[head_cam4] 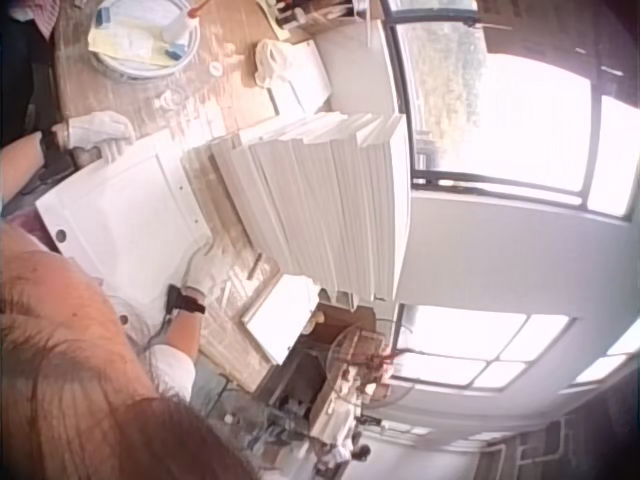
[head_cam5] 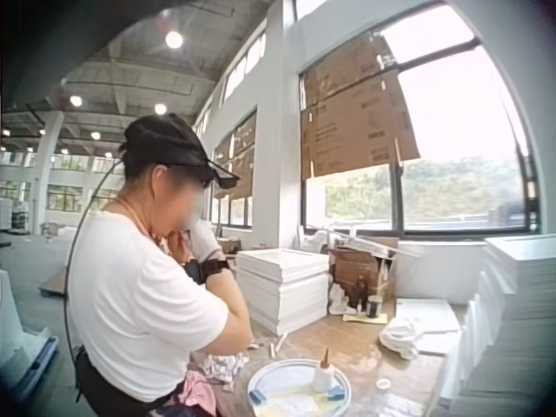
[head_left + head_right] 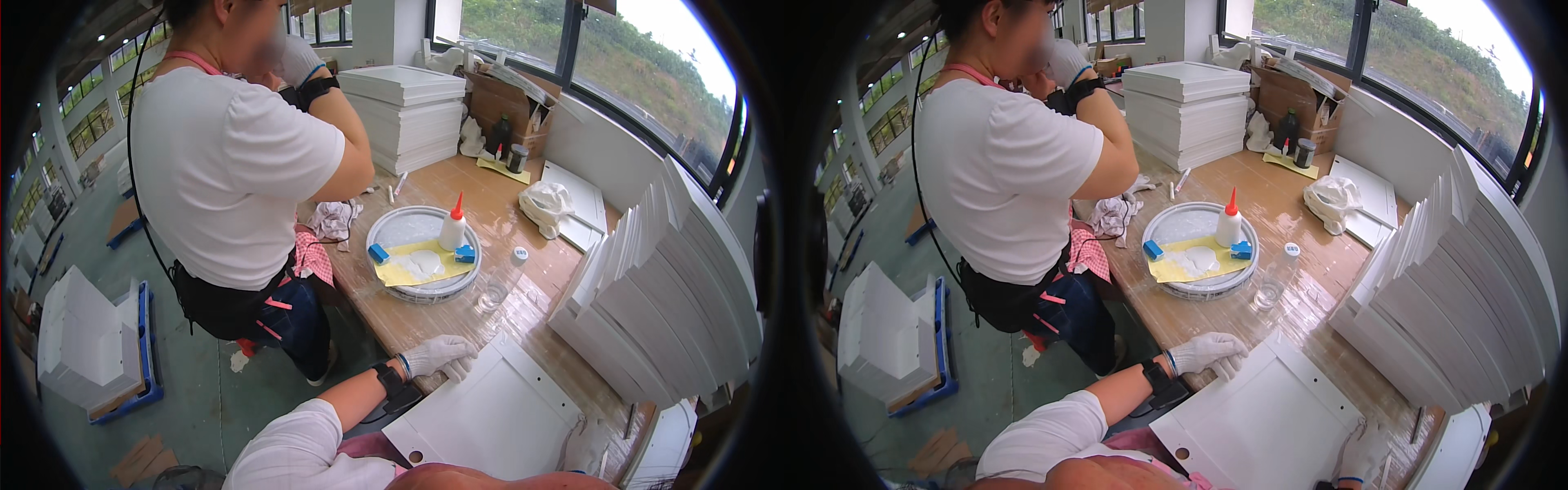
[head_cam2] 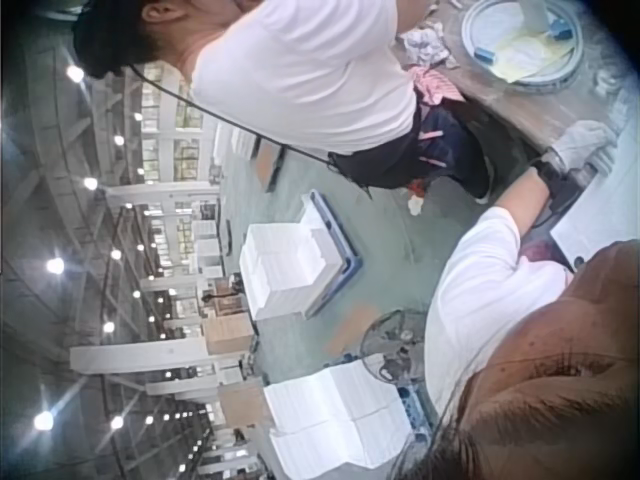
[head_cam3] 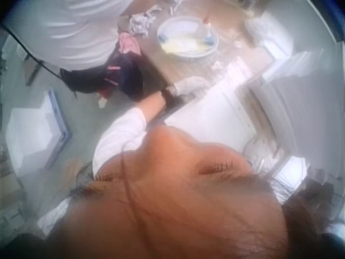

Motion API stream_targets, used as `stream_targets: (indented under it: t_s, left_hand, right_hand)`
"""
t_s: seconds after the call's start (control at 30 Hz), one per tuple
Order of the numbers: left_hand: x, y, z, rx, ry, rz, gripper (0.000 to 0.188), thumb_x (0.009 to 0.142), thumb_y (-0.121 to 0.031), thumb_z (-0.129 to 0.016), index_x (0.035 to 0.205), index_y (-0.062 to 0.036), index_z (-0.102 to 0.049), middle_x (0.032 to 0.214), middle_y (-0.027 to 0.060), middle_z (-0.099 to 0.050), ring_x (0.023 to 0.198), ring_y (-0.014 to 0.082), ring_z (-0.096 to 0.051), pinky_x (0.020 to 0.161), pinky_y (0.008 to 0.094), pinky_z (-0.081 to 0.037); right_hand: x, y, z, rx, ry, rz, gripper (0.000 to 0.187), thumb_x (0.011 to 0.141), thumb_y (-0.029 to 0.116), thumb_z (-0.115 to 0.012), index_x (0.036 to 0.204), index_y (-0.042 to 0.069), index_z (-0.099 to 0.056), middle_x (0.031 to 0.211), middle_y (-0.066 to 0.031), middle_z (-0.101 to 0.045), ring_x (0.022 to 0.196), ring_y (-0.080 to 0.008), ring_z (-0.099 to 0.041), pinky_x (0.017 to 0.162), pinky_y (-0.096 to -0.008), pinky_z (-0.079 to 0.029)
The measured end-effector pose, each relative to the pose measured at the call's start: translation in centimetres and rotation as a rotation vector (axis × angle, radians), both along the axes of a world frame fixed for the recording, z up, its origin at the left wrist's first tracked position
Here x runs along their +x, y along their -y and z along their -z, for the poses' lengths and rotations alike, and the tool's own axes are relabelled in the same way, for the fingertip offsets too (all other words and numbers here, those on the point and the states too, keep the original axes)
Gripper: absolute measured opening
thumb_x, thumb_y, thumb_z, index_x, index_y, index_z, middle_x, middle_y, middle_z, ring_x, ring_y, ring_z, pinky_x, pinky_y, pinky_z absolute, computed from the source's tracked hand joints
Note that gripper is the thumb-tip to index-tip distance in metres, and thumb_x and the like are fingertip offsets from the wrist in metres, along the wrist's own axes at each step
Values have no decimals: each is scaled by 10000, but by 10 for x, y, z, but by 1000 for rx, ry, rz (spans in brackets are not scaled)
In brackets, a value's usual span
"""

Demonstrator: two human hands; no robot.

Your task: Applying filler material to a cabinet door and wiping it clean with a cloth.

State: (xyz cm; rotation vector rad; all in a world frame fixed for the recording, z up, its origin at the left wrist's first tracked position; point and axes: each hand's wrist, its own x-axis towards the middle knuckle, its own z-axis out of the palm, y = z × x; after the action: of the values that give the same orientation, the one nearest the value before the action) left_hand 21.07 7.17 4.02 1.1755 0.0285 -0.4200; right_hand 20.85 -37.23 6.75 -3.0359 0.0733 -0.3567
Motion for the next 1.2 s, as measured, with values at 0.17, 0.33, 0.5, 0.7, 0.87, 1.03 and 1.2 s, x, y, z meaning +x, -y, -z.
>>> stream_targets:
  t_s: [0.17, 0.33, 0.5, 0.7, 0.87, 1.03, 1.2]
  left_hand:
    - [1, -1, 2, -10, -1, -4, 309, 1038, -326, -542, 1130, -47, -641, 897, 100, -681, 725, 179, -698, 629, 315, -603]
    - [0, -1, 2, -8, 2, -8, 312, 1038, -329, -541, 1134, -49, -639, 902, 101, -680, 732, 180, -700, 635, 316, -604]
    - [1, 0, 3, -17, 6, 3, 308, 1036, -324, -543, 1136, -49, -639, 907, 99, -679, 746, 179, -701, 645, 319, -603]
    - [-1, 0, 0, -17, -22, 3, 307, 1034, -312, -548, 1169, -49, -629, 912, 95, -677, 751, 174, -698, 647, 319, -600]
    - [-12, -3, -6, -120, 77, -82, 438, 1035, -302, -547, 1403, -69, -500, 894, 88, -676, 730, 166, -688, 637, 323, -596]
    - [-50, -82, -29, -78, 233, -594, 781, 1009, -181, -557, 1615, -151, -65, 768, 40, -612, 618, 139, -625, 563, 307, -568]
    - [-110, -212, -48, 84, 289, -1191, 850, 989, -158, -558, 1617, -215, 12, 759, 27, -600, 561, 119, -573, 497, 288, -527]
  right_hand:
    - [3, 0, 3, -3, -16, 16, 324, 936, 200, -577, 1214, 56, -662, 1280, -213, -602, 1118, -407, -598, 928, -497, -491]
    - [-3, -22, -29, 3, -78, 42, 321, 933, 203, -582, 1207, 60, -668, 1269, -214, -605, 1098, -406, -599, 920, -499, -491]
    - [1, -3, -3, -21, -1, 7, 322, 948, 225, -568, 1208, 65, -671, 1255, -211, -612, 1096, -407, -595, 916, -504, -489]
    - [1, -4, -3, -71, 57, -3, 291, 958, 249, -561, 1144, 55, -672, 1151, -222, -624, 1047, -415, -592, 883, -516, -476]
    - [-8, -12, -17, -46, 13, -30, 321, 962, 232, -563, 1211, 56, -665, 1191, -223, -627, 1074, -416, -602, 896, -524, -491]
    - [-10, -32, -33, 24, 47, -54, 316, 952, 195, -567, 1225, 61, -651, 1168, -236, -633, 1040, -436, -607, 876, -528, -491]
    - [-8, -35, -42, 3, -28, -42, 311, 950, 199, -571, 1214, 53, -648, 1174, -247, -632, 1013, -447, -615, 861, -522, -496]
